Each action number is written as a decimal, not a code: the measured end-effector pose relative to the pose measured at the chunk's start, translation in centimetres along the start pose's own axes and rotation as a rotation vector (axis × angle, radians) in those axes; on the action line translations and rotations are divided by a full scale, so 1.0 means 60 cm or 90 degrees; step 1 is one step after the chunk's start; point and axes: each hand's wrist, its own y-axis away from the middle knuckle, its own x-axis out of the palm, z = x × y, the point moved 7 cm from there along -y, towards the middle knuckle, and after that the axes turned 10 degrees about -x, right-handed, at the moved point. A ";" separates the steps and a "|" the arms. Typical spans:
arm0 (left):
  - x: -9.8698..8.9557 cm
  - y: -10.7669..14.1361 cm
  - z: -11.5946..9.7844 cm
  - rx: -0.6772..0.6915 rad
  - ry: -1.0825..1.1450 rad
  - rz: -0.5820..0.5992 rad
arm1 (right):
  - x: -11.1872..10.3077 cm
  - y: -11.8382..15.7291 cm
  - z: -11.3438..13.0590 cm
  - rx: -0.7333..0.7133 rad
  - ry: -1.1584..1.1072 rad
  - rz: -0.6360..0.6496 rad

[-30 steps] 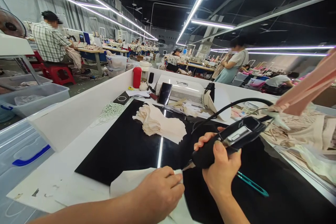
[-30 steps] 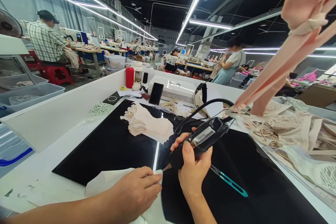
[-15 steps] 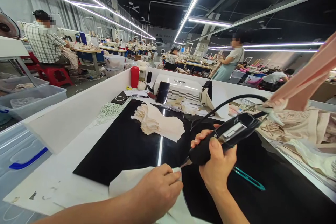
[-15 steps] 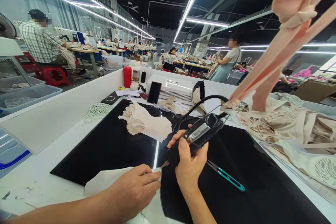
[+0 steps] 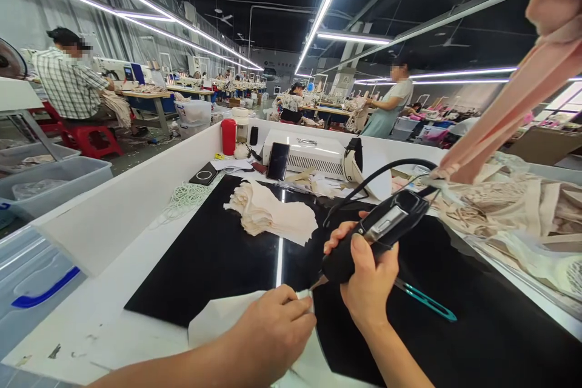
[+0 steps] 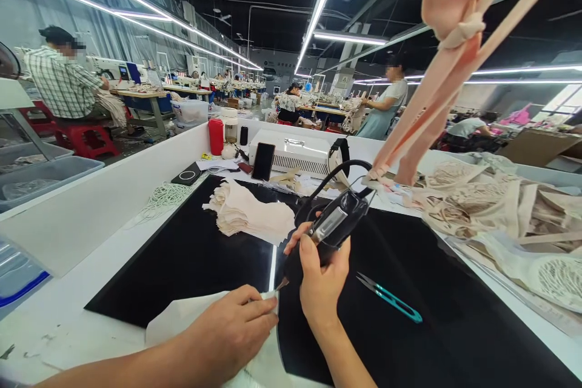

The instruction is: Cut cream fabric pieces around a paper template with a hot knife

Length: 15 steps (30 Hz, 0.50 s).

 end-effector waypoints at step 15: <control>-0.009 -0.002 0.000 0.005 0.031 0.026 | 0.010 0.011 -0.005 -0.004 -0.016 0.027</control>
